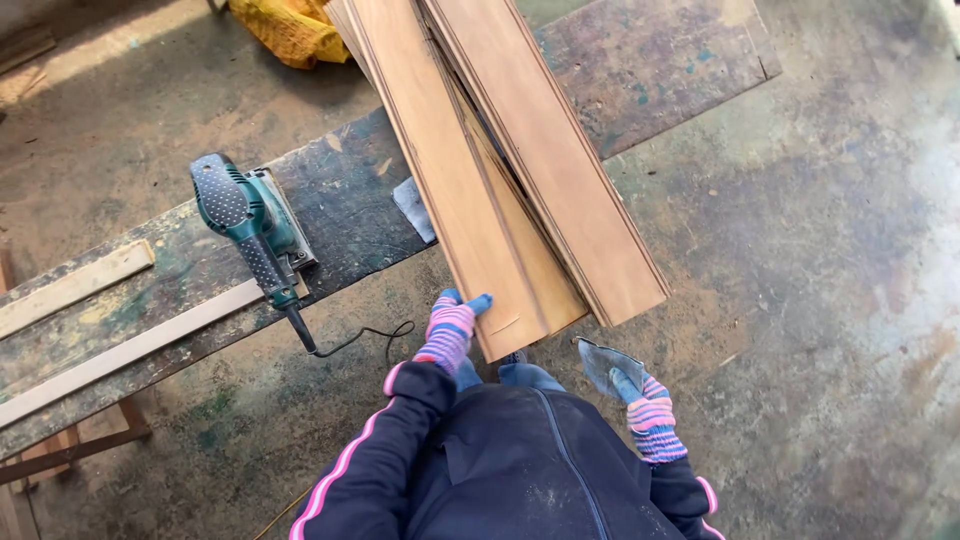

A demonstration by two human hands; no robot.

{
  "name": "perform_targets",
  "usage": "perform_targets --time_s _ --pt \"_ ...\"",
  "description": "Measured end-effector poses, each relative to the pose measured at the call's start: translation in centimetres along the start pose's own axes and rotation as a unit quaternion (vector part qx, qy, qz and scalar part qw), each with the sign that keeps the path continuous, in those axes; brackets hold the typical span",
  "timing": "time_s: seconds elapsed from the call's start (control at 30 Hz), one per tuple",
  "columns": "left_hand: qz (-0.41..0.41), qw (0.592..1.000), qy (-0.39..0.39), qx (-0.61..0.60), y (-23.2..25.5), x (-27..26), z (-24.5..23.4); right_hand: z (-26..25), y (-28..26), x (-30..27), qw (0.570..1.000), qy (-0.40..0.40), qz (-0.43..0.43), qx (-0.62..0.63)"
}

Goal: Hand sanding a wooden plank with sandpaper on a workbench.

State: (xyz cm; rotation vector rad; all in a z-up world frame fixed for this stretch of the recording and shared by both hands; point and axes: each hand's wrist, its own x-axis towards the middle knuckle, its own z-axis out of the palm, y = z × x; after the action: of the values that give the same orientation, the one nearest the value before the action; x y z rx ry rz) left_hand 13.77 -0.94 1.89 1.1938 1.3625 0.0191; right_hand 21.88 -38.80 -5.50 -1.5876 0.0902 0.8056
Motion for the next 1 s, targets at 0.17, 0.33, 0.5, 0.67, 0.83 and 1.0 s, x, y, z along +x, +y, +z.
perform_targets --time_s 0.17,0.33,0.5,0.67,0.83,1.0 --pt "-0.041 0.982 -0.087 -0.161 -0.7 2.5 -3.3 -2.5 5.7 3.3 0.985 0.064 -0.009 -0.161" --pt "0.039 0.958 -0.184 -0.218 -1.5 4.4 -1.2 -3.5 1.1 1.9 0.998 -0.014 -0.025 -0.062" --pt "0.171 0.956 -0.194 -0.14 4.6 -4.9 -0.2 -0.5 -7.1 1.5 0.992 -0.11 0.011 0.066" --pt "0.279 0.9 -0.239 -0.236 5.1 -10.1 -3.1 -0.6 1.4 15.3 0.927 -0.366 -0.044 0.06" --pt "0.17 0.767 -0.376 -0.492 4.1 -13.5 -9.9 6.3 -1.1 16.6 0.906 -0.407 -0.099 -0.063" --pt "0.433 0.864 -0.114 -0.23 -0.7 -14.4 -17.1 11.9 -4.9 13.7 0.873 -0.391 -0.195 -0.216"
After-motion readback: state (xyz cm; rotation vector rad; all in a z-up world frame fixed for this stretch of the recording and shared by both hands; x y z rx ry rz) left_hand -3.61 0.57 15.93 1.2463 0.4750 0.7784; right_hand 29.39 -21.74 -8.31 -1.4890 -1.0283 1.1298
